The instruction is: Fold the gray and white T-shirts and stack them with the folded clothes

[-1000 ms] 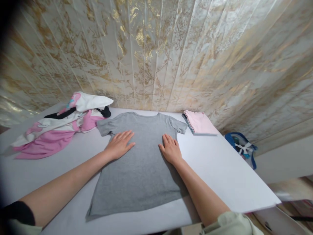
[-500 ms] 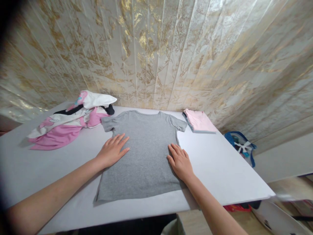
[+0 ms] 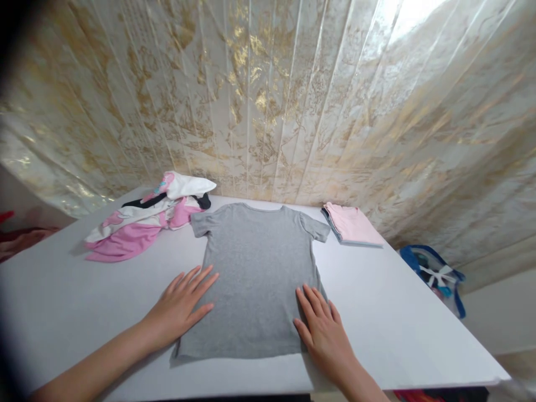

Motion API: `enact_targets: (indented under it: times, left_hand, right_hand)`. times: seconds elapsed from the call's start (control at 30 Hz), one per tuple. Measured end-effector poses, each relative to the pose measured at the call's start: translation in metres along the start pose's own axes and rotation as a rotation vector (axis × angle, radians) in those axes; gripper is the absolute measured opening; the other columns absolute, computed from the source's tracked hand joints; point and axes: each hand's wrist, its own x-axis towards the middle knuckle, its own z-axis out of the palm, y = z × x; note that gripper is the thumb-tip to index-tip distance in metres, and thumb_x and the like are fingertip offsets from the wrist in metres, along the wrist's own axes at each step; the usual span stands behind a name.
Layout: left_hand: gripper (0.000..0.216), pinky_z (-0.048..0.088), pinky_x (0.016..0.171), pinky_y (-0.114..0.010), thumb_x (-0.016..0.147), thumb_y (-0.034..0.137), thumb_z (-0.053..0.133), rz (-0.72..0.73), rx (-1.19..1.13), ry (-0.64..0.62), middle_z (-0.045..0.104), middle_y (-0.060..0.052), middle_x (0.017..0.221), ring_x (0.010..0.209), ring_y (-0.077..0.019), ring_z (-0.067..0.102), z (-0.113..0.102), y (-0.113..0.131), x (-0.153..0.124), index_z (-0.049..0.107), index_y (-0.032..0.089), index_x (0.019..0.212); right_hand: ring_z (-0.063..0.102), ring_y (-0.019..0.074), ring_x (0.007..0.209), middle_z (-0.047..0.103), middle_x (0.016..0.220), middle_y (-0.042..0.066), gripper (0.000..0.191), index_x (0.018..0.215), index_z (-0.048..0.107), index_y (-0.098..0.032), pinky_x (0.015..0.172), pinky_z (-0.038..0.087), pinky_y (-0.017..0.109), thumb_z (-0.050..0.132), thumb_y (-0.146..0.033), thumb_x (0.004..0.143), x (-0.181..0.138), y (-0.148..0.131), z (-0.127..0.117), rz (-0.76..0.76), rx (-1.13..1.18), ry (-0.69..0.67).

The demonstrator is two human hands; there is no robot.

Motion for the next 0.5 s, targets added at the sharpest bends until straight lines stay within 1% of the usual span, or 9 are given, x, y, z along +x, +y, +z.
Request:
enact_targets:
  times: [0.1,0.17,0.23,0.27,0.3,0.37,0.43,0.5]
  left_hand:
    - [0.06,0.024,0.113,-0.056,0.092,0.058,0.041,-0.009,-0.012,-0.008,0.029,-0.002,0.157,0.144,-0.0318,0.026,-0.007,0.004,-0.007,0.035,0.035,0.147]
    - [0.058,0.024,0.113,-0.057,0.092,0.059,0.04,-0.024,-0.015,0.002,0.037,-0.005,0.153,0.143,-0.0322,0.029,-0.015,0.009,0.0,0.044,0.032,0.143]
    - [0.056,0.023,0.115,-0.055,0.094,0.058,0.037,-0.019,-0.021,0.045,0.044,-0.008,0.149,0.141,-0.0304,0.032,-0.023,0.017,0.02,0.05,0.027,0.139]
    - [0.056,0.022,0.116,-0.052,0.094,0.056,0.037,0.0,-0.027,0.075,0.044,-0.009,0.149,0.141,-0.0286,0.033,-0.026,0.02,0.033,0.05,0.024,0.139]
    - [0.058,0.023,0.116,-0.049,0.095,0.054,0.036,0.02,-0.033,0.104,0.042,-0.01,0.15,0.141,-0.0271,0.034,-0.028,0.023,0.047,0.047,0.021,0.141]
    - [0.063,0.023,0.117,-0.045,0.095,0.053,0.037,0.06,-0.029,0.116,0.034,-0.013,0.154,0.142,-0.026,0.032,-0.026,0.026,0.074,0.039,0.015,0.146]
    - [0.068,0.022,0.117,-0.044,0.095,0.056,0.037,0.092,-0.014,0.091,0.03,-0.014,0.156,0.143,-0.0259,0.029,-0.019,0.025,0.093,0.035,0.013,0.147]
    - [0.07,0.022,0.117,-0.044,0.095,0.058,0.034,0.12,0.002,0.071,0.028,-0.013,0.156,0.144,-0.0258,0.027,-0.009,0.021,0.101,0.034,0.013,0.148]
  right_hand:
    - [0.037,0.025,0.138,0.04,0.151,0.004,0.053,0.144,0.043,-0.03,0.112,0.028,0.053,0.031,-0.051,0.097,0.015,-0.002,-0.015,0.001,0.031,-0.062]
    - [0.039,0.0252,0.137,0.044,0.149,0.007,0.051,0.141,0.047,-0.027,0.112,0.029,0.052,0.031,-0.049,0.097,0.039,-0.006,-0.026,-0.021,0.058,-0.058]
    - [0.04,0.0253,0.136,0.045,0.147,0.009,0.051,0.141,0.048,-0.023,0.111,0.032,0.048,0.033,-0.046,0.098,0.069,-0.015,-0.032,-0.062,0.089,-0.014]
    - [0.041,0.0253,0.136,0.045,0.147,0.011,0.051,0.141,0.048,-0.021,0.111,0.033,0.047,0.033,-0.044,0.098,0.085,-0.02,-0.032,-0.087,0.103,0.009]
    - [0.041,0.0253,0.135,0.045,0.147,0.012,0.051,0.141,0.047,-0.02,0.11,0.033,0.046,0.034,-0.043,0.098,0.1,-0.027,-0.031,-0.108,0.111,0.028]
    - [0.039,0.0253,0.137,0.042,0.149,0.012,0.052,0.143,0.044,-0.019,0.111,0.032,0.045,0.035,-0.04,0.097,0.125,-0.039,-0.025,-0.127,0.11,0.041]
    - [0.034,0.0249,0.14,0.038,0.152,0.01,0.054,0.146,0.041,-0.019,0.113,0.028,0.046,0.036,-0.041,0.097,0.138,-0.049,-0.015,-0.123,0.093,0.039]
    - [0.029,0.0241,0.142,0.034,0.154,0.008,0.056,0.147,0.038,-0.02,0.115,0.024,0.046,0.036,-0.044,0.097,0.141,-0.054,-0.007,-0.11,0.076,0.038]
